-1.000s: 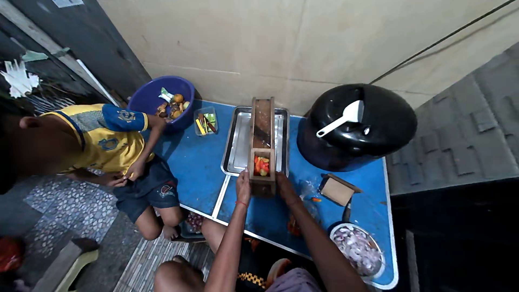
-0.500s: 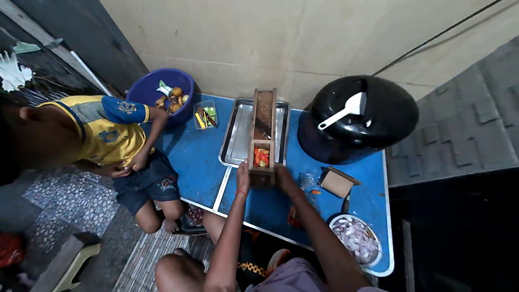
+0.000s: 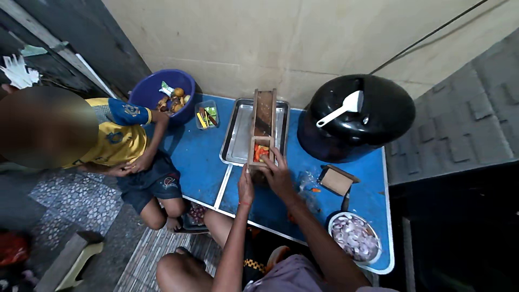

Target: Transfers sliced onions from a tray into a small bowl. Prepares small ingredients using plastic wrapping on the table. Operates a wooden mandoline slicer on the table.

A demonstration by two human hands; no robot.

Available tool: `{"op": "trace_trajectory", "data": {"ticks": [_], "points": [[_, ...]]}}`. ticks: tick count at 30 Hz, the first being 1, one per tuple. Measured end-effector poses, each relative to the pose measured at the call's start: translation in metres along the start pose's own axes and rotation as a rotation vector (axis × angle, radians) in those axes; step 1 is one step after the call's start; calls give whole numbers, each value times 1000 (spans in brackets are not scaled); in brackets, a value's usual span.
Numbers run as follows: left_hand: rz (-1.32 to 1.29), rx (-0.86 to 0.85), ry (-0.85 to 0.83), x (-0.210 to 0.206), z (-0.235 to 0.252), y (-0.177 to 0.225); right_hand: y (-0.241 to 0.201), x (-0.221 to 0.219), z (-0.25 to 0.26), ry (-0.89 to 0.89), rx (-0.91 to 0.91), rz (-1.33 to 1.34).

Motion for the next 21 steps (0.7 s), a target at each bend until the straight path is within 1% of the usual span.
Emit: {"op": "trace_trajectory", "data": {"ticks": [3, 6, 9, 12, 14, 15, 17, 19, 21], "points": [[8, -12, -7, 0, -1, 0, 11, -8, 21, 68, 14, -37], [30, 4, 16, -2, -4, -1, 21, -7, 47, 4, -64, -44], [33, -13, 35, -4, -4, -1, 15, 1, 62, -64, -128, -15], [53, -8, 30, -5, -5, -2, 17, 1, 66, -61, -106, -15], [78, 0, 31, -5, -4, -3, 28, -4, 70, -49, -74, -25], [86, 3, 28, -5, -4, -2, 30, -2, 70, -71, -76, -14], [129, 22, -7, -1, -6, 4, 20, 13, 62, -124, -111, 39], [205, 41, -35, 3, -14, 6, 10, 40, 43, -152, -161, 77], [241, 6, 32, 5, -30, -2, 12, 72, 15, -160, -199, 105]]}}
Point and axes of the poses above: each hand's wrist, its own z-axis towards the middle knuckle, its own x-axis out of the back of the hand, y = z × x, the point moved 3 cm from there along z, towards the middle knuckle, and after that the axes turned 8 degrees about -y, right-handed, at the moved point
